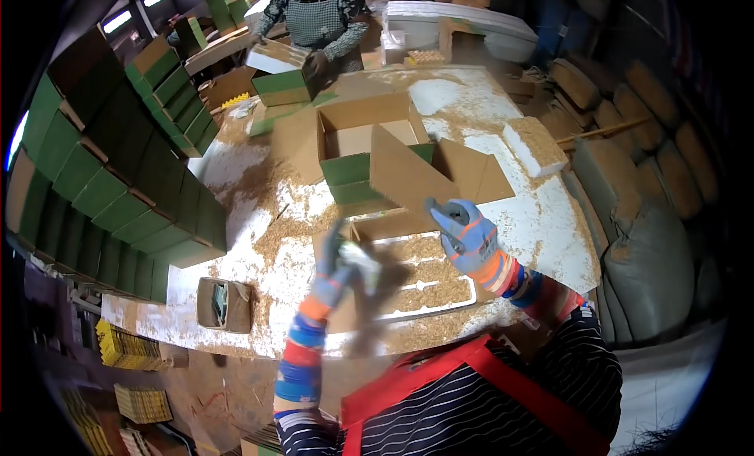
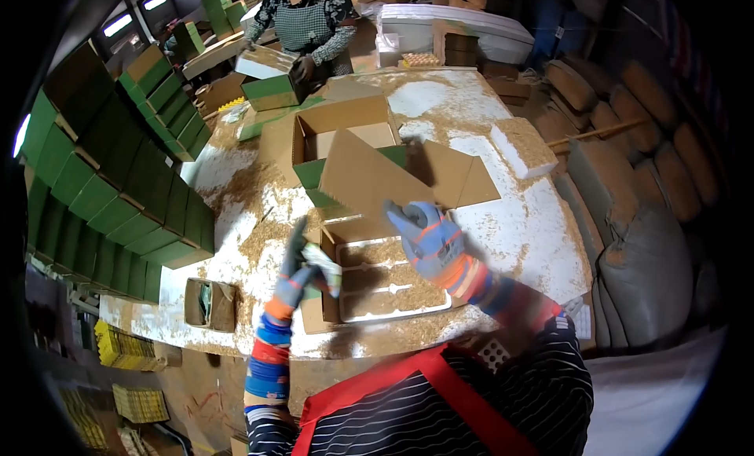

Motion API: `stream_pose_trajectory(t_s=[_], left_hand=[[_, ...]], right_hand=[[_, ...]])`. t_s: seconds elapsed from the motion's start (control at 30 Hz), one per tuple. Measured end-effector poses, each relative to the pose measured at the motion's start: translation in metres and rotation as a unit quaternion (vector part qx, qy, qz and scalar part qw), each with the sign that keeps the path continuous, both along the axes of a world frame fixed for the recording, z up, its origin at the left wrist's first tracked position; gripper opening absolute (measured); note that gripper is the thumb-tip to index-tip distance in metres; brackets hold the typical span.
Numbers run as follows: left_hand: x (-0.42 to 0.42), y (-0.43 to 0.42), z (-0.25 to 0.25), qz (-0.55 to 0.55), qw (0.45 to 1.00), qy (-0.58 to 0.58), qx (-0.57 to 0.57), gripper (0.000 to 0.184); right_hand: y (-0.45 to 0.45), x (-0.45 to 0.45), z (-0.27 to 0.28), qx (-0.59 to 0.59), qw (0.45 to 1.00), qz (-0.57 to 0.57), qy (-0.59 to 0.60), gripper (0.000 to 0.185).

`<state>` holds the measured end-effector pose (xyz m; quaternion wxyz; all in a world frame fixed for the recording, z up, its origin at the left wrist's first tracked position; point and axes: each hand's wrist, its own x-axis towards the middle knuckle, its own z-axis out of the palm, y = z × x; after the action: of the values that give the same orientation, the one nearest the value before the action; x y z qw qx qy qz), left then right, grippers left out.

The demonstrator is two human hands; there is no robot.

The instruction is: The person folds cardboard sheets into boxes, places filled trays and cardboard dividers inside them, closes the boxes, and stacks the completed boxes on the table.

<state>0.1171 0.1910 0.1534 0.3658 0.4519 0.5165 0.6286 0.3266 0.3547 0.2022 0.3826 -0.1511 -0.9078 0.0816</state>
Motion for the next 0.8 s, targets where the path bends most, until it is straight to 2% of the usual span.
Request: stream_pose_trajectory(t_s=[0.03, 0.07, 0.1, 0.13, 0.2, 0.23, 0.27, 0.3, 0.33, 0.37, 0.4, 0.43, 0.47, 0.53, 0.6, 0.63, 0.67, 0.7, 0.73, 0.77, 0.8], left_hand=[[0.017, 0.010, -0.019, 0.004, 0.994, 0.113, 0.007, 0.072], [0.038, 0.017, -0.022, 0.033, 0.943, 0.333, -0.001, 0.071], [0.061, 0.024, 0.001, 0.012, 0.934, 0.354, -0.044, 0.069], [0.062, 0.031, -0.017, 0.012, 0.925, 0.364, -0.107, 0.055], [0.039, 0.037, -0.027, 0.069, 0.918, 0.381, -0.078, 0.042], [0.037, 0.032, -0.007, 0.080, 0.978, 0.167, -0.100, 0.036], [0.035, 0.026, 0.012, 0.121, 0.987, -0.060, -0.090, 0.032], [0.022, 0.025, -0.003, 0.148, 0.985, -0.084, 0.000, 0.032], [0.012, 0.013, 0.005, 0.170, 0.985, 0.035, 0.021, 0.035], [0.003, 0.001, 0.012, 0.213, 0.975, 0.041, 0.045, 0.035], [-0.013, -0.014, 0.010, 0.307, 0.947, 0.067, 0.063, 0.034], [-0.035, -0.036, 0.004, 0.396, 0.910, 0.092, 0.082, 0.033], [-0.069, -0.064, -0.012, 0.467, 0.879, 0.062, 0.069, 0.032], [-0.119, -0.113, -0.039, 0.599, 0.789, 0.064, 0.122, 0.033], [-0.186, -0.171, -0.101, 0.570, 0.817, 0.083, 0.031, 0.037], [-0.212, -0.188, -0.126, 0.519, 0.850, 0.074, -0.041, 0.042], [-0.233, -0.199, -0.139, 0.465, 0.876, 0.066, -0.110, 0.048], [-0.241, -0.205, -0.140, 0.427, 0.828, 0.225, -0.284, 0.064], [-0.224, -0.194, -0.116, 0.435, 0.695, 0.267, -0.506, 0.080], [-0.184, -0.168, -0.070, 0.427, 0.587, 0.357, -0.588, 0.084], [-0.146, -0.146, -0.033, 0.409, 0.463, 0.436, -0.654, 0.088]], right_hand=[[-0.001, -0.008, 0.001, -0.010, 1.000, -0.008, 0.012, 0.049], [-0.004, -0.014, 0.001, -0.020, 0.999, -0.016, 0.024, 0.049], [-0.006, -0.017, 0.002, -0.011, 1.000, -0.014, 0.015, 0.050], [-0.005, -0.017, 0.002, -0.002, 1.000, -0.010, 0.029, 0.050], [-0.001, -0.018, 0.003, 0.014, 0.998, -0.007, 0.057, 0.049], [0.004, -0.014, 0.003, 0.011, 0.997, -0.015, 0.070, 0.049], [0.003, -0.008, 0.004, -0.012, 0.998, -0.010, 0.057, 0.048], [0.000, -0.002, 0.009, -0.036, 0.998, -0.004, 0.044, 0.048], [-0.005, 0.004, 0.014, -0.058, 0.998, 0.003, 0.033, 0.048], [-0.013, 0.009, 0.019, -0.360, 0.926, 0.068, -0.091, 0.044], [-0.004, 0.007, -0.007, 0.075, 0.983, 0.150, -0.075, 0.041], [-0.011, 0.010, -0.008, 0.158, 0.947, 0.179, -0.215, 0.044], [-0.019, 0.012, -0.029, 0.105, 0.899, 0.196, -0.376, 0.046], [-0.023, 0.014, -0.067, 0.054, 0.874, 0.241, -0.418, 0.041], [-0.017, 0.014, -0.103, -0.006, 0.840, 0.312, -0.444, 0.038], [-0.023, 0.011, -0.095, -0.044, 0.821, 0.278, -0.497, 0.035], [-0.021, 0.012, -0.086, -0.041, 0.830, 0.272, -0.486, 0.034], [-0.018, 0.014, -0.076, -0.038, 0.837, 0.267, -0.476, 0.034], [-0.014, 0.016, -0.071, -0.035, 0.845, 0.261, -0.466, 0.033], [-0.006, 0.022, -0.069, -0.022, 0.898, 0.258, -0.355, 0.037], [0.004, 0.030, -0.062, -0.086, 0.938, 0.233, -0.241, 0.037]])
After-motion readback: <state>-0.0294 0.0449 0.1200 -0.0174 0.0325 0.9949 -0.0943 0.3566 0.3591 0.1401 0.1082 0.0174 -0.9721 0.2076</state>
